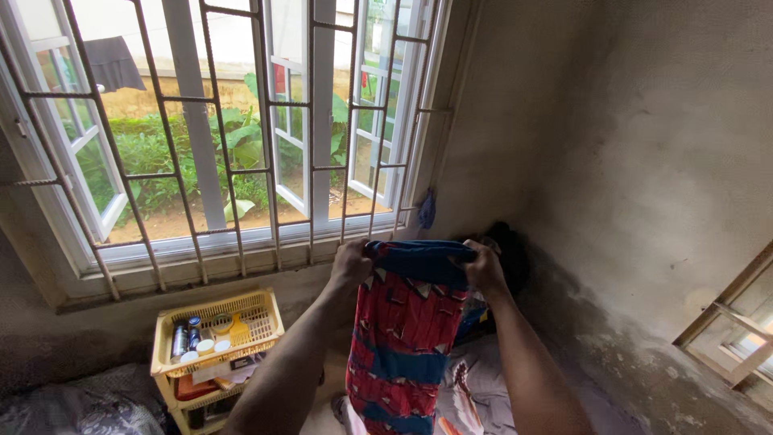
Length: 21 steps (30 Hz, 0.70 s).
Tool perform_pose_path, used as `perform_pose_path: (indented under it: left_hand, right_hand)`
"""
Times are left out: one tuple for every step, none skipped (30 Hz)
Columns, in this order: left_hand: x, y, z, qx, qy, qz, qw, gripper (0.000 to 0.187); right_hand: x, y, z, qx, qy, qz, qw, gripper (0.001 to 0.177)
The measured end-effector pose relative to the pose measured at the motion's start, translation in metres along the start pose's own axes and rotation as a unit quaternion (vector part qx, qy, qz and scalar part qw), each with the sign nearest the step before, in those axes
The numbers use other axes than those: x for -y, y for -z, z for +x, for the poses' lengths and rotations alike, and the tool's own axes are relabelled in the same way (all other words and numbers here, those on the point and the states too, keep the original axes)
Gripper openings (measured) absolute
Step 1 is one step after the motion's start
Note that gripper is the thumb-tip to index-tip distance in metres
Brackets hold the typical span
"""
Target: The person picks up several garments from a bed and folds them by hand, including a grey shirt, a white t-shirt, and a pair of patterned shorts, placing each folded item on a blue laundry basket.
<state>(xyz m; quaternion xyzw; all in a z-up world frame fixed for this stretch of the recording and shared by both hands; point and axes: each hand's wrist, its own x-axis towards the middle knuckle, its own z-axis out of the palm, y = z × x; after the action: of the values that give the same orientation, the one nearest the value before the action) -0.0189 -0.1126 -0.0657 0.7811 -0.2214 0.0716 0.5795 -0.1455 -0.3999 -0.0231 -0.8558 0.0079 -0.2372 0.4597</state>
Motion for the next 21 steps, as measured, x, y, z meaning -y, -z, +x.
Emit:
perform_pose_path:
  left_hand:
    - [0.003, 0.002, 0.000, -0.022, -0.080, 0.114, 0.990, 0.021]
    - [0.002, 0.003, 0.003, -0.045, -0.159, 0.226, 0.960, 0.024]
    - [-0.002, 0.001, 0.006, -0.047, -0.162, 0.224, 0.960, 0.024]
    - [-0.004, 0.001, 0.004, -0.064, -0.127, 0.221, 0.965, 0.026]
    - [-0.008, 0.001, 0.001, -0.081, -0.092, 0.219, 0.968, 0.029]
    - [-0.012, 0.001, 0.001, -0.079, -0.093, 0.219, 0.968, 0.029]
    - [-0.015, -0.001, 0.003, -0.071, -0.007, 0.183, 0.981, 0.031]
    - [-0.016, -0.005, 0.005, -0.062, 0.079, 0.144, 0.984, 0.033]
    - [-0.014, -0.011, 0.009, -0.061, 0.077, 0.143, 0.985, 0.033]
    - [-0.009, -0.016, 0.015, -0.037, 0.074, -0.030, 0.996, 0.036]
    - [-0.002, -0.021, 0.021, -0.012, 0.067, -0.202, 0.977, 0.039]
    - [0.006, -0.028, 0.024, -0.013, 0.067, -0.203, 0.977, 0.039]
    - [0.013, -0.034, 0.025, 0.035, -0.007, -0.304, 0.952, 0.040]
    - [0.015, -0.038, 0.026, 0.083, -0.081, -0.399, 0.909, 0.042]
    - [0.014, -0.046, 0.024, 0.083, -0.083, -0.400, 0.909, 0.042]
    - [0.007, -0.059, 0.018, 0.104, -0.062, -0.498, 0.859, 0.039]
    - [-0.001, -0.066, 0.013, 0.125, -0.040, -0.589, 0.798, 0.037]
    - [-0.008, -0.066, 0.009, 0.127, -0.039, -0.589, 0.797, 0.037]
    - [-0.016, -0.066, 0.006, 0.157, -0.067, -0.577, 0.798, 0.040]
    - [-0.023, -0.063, 0.003, 0.184, -0.095, -0.564, 0.799, 0.042]
    - [-0.029, -0.060, 0.001, 0.211, -0.123, -0.550, 0.798, 0.044]
  right_hand:
    - [0.000, 0.001, -0.004, -0.002, 0.000, -0.001, 1.000, 0.015]
    - [0.002, 0.000, -0.010, -0.002, 0.019, 0.014, 1.000, 0.015]
    - [0.005, 0.001, -0.012, -0.001, 0.038, 0.030, 0.999, 0.015]
    - [0.008, 0.001, -0.014, -0.002, 0.038, 0.030, 0.999, 0.015]
    - [0.012, 0.002, -0.018, 0.024, 0.010, 0.090, 0.996, 0.016]
    - [0.016, 0.004, -0.021, 0.049, -0.019, 0.149, 0.987, 0.016]
    - [0.020, 0.005, -0.022, 0.047, -0.019, 0.149, 0.987, 0.016]
    - [0.024, 0.007, -0.022, 0.062, -0.006, 0.139, 0.988, 0.018]
    - [0.029, 0.009, -0.022, 0.078, 0.008, 0.129, 0.989, 0.023]
    - [0.034, 0.007, -0.020, 0.078, 0.009, 0.129, 0.989, 0.023]
    - [0.039, 0.005, -0.017, 0.096, 0.005, 0.213, 0.972, 0.020]
    - [0.044, 0.002, -0.016, 0.114, 0.001, 0.295, 0.949, 0.019]
    - [0.049, -0.001, -0.014, 0.115, 0.001, 0.294, 0.949, 0.019]
    - [0.055, -0.003, -0.012, 0.126, -0.020, 0.316, 0.940, 0.019]
    - [0.060, -0.006, -0.009, 0.137, -0.041, 0.337, 0.931, 0.021]
    - [0.066, -0.012, -0.007, 0.134, -0.039, 0.337, 0.931, 0.021]
    - [0.073, -0.021, -0.006, 0.170, 0.000, 0.364, 0.916, 0.026]
    - [0.076, -0.025, -0.007, 0.207, 0.035, 0.389, 0.897, 0.032]
    - [0.078, -0.024, -0.008, 0.205, 0.034, 0.389, 0.898, 0.032]
    - [0.077, -0.023, -0.008, 0.231, 0.061, 0.401, 0.884, 0.041]
    - [0.074, -0.024, -0.008, 0.257, 0.088, 0.412, 0.869, 0.050]
